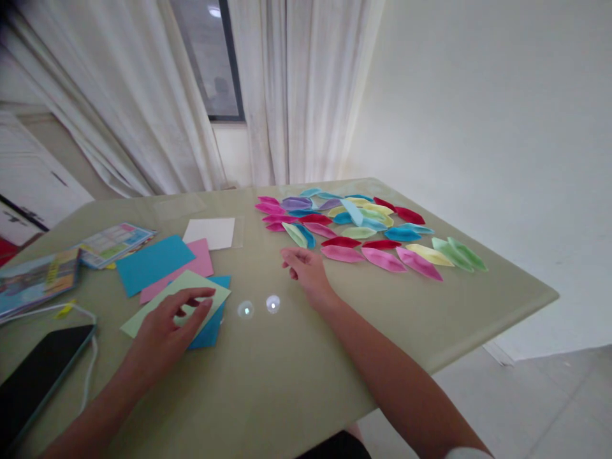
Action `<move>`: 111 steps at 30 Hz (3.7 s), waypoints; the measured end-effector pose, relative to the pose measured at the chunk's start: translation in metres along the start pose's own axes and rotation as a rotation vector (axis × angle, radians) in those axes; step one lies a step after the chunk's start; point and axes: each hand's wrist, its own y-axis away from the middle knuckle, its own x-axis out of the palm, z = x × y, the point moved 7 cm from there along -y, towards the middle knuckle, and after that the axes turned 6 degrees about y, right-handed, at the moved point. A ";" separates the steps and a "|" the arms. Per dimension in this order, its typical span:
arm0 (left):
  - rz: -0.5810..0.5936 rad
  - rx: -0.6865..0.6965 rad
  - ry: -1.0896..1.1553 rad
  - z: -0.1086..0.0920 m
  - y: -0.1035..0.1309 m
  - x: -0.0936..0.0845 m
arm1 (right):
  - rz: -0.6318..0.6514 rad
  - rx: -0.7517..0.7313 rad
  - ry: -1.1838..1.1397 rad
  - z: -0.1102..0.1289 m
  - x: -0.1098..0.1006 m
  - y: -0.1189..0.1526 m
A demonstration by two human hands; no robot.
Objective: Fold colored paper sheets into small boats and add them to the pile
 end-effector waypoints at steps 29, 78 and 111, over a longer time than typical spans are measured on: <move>0.068 0.073 -0.505 0.020 0.005 0.024 | -0.189 -0.210 1.286 0.073 -0.153 -0.168; -0.002 -0.016 0.328 0.001 0.002 0.012 | 0.559 -0.202 0.306 0.014 0.065 0.045; 0.254 -0.189 0.623 0.005 -0.012 0.010 | 0.713 -0.038 -0.084 0.017 0.050 0.030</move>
